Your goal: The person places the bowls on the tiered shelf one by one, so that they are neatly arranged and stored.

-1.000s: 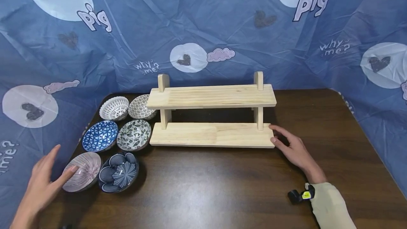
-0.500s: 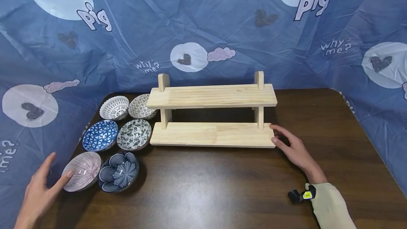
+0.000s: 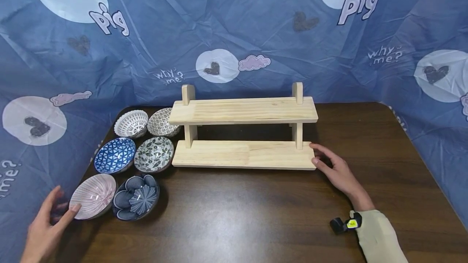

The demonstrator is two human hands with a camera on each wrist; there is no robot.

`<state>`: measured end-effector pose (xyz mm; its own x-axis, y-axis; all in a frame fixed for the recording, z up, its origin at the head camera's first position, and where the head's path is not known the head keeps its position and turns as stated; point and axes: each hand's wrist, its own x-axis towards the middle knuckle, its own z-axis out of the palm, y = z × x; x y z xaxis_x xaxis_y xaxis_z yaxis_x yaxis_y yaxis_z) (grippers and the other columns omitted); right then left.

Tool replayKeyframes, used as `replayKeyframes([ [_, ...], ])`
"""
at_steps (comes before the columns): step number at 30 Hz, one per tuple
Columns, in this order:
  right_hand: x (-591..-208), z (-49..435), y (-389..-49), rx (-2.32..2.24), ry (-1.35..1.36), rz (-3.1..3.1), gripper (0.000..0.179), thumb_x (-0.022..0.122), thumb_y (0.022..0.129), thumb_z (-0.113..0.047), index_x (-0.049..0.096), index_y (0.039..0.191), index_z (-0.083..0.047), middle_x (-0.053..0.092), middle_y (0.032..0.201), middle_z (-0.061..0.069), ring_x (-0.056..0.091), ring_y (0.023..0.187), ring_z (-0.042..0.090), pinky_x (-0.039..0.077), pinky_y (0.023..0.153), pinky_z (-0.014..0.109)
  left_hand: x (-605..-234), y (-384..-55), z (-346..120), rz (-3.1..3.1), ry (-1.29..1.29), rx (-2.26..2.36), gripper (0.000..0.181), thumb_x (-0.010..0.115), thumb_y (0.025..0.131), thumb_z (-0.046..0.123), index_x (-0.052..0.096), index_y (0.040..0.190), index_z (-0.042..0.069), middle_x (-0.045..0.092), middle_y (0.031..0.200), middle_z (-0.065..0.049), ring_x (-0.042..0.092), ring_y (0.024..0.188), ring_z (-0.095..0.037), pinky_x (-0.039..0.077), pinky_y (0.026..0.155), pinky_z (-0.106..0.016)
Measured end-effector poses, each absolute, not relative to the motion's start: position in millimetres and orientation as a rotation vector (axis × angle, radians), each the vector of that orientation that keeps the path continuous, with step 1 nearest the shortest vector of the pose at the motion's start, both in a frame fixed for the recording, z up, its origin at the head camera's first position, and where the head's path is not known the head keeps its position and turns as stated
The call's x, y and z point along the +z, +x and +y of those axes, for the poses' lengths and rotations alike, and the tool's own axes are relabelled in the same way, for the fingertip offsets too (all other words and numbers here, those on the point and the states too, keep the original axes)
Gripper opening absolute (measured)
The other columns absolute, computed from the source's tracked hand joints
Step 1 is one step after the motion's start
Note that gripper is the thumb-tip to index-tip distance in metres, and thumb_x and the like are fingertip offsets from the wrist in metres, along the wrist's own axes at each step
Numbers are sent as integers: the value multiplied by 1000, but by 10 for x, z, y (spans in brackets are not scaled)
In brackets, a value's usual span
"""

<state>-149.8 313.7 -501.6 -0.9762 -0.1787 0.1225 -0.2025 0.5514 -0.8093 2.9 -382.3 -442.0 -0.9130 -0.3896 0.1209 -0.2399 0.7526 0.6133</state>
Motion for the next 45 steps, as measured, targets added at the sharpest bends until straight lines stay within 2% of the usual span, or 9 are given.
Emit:
replayKeyframes([
  [4,-5017,3135,-1499,1422,313,-2766,47,55,103,-25,49,147,-10,45,141,-27,42,112,-18,37,89,11,-4508,38,-3836,-2703,541,-1001,75,66,95,24,26,158,10,45,149,-7,35,85,35,35,67,5],
  [5,-5015,3135,-1499,1416,306,-2775,47,55,103,-26,48,147,-11,47,144,-21,42,111,-18,37,89,13,-4527,36,-3835,-2702,555,-1028,76,65,96,23,24,158,10,42,150,-18,35,85,35,35,68,5],
  [7,-5010,3133,-1501,1407,291,-2789,47,55,104,-27,48,147,-11,50,148,-8,41,111,-18,37,89,16,-4568,35,-3832,-2690,560,-1086,76,63,97,20,21,159,8,40,151,-21,37,86,34,37,69,6],
  [9,-5003,3131,-1501,1400,280,-2803,48,54,104,-28,48,148,-12,50,149,4,41,111,-18,37,89,19,-4610,39,-3829,-2668,540,-1147,76,62,98,16,18,159,7,40,149,-16,40,87,32,40,70,5],
  [11,-4998,3130,-1501,1396,274,-2810,48,54,104,-29,47,148,-13,50,149,7,40,110,-18,37,89,20,-4648,46,-3825,-2637,505,-1206,75,61,99,13,18,160,8,44,144,0,44,89,30,44,70,2],
  [17,-4996,3131,-1501,1389,286,-2797,47,55,104,-27,48,148,-13,49,145,-11,41,110,-18,38,88,18,-4752,45,-3834,-2294,265,-1740,72,56,95,-7,26,158,12,53,121,28,59,94,16,54,67,-9],
  [24,-4994,3130,-1509,1379,279,-2817,48,54,104,-28,47,149,-12,49,149,21,39,109,-20,37,89,21,-4819,19,-3836,-2089,88,-1993,69,48,94,-16,31,154,15,59,126,23,63,101,8,56,70,-13],
  [33,-4993,3124,-1505,1382,280,-2817,48,53,104,-28,47,149,-12,48,149,23,39,110,-19,38,89,21,-4907,17,-3861,-1926,-74,-2187,68,38,96,-20,29,152,16,57,128,8,68,88,-7,59,60,-25],
  [45,-4988,3133,-1513,1386,270,-2831,49,53,104,-29,46,149,-12,48,151,20,38,109,-20,37,88,22,-4977,-16,-3925,-1625,-344,-2609,73,22,98,-19,6,159,19,47,141,-1,69,110,-20,65,73,-39],
])
